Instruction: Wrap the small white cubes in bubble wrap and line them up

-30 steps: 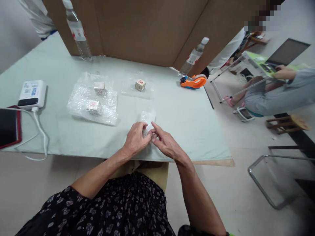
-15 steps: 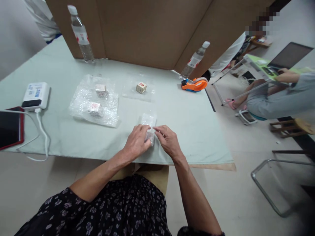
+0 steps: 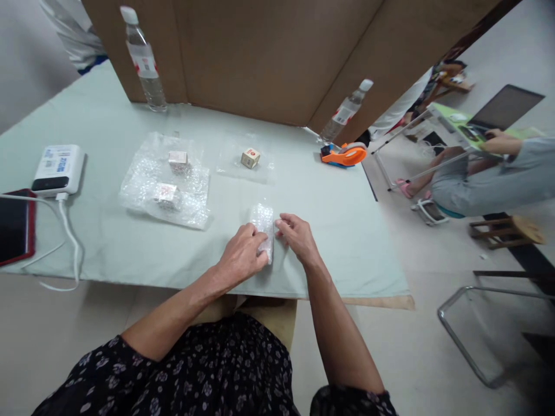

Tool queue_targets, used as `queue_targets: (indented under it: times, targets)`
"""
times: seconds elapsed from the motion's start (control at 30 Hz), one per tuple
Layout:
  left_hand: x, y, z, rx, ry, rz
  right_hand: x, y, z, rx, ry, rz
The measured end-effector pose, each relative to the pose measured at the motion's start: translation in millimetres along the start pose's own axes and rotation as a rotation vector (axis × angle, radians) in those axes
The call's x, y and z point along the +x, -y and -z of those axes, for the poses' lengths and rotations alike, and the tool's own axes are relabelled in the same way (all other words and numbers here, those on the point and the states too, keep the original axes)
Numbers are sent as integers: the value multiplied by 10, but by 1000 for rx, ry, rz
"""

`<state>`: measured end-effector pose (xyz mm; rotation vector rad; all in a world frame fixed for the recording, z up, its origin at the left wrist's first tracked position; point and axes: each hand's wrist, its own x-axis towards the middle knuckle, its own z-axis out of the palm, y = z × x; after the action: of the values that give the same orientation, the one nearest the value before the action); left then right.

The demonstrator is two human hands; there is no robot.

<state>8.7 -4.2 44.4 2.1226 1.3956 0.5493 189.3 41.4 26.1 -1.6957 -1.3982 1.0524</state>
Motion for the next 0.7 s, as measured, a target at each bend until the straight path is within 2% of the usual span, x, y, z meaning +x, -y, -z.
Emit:
queue_targets:
  times: [0.1, 0.2, 0.3, 0.47, 0.6, 0.7]
  targets:
    - [-4, 4, -4, -18, -1, -12, 220, 55, -76, 40, 93, -87]
    - [-6, 20, -12, -42, 1, -14, 369, 100, -146, 83, 176, -95]
    - [-16, 53, -30, -80, -12, -14, 398, 123, -176, 159, 235, -65]
    - [-26, 121, -58, -125, -43, -27, 184, 153, -148, 282, 157, 145]
    - [-24, 141, -87, -112, -76, -38, -80, 162, -123, 186, 104, 339]
    - [-51, 135, -129, -145, -155, -55, -235, 135, -135, 147, 54, 404]
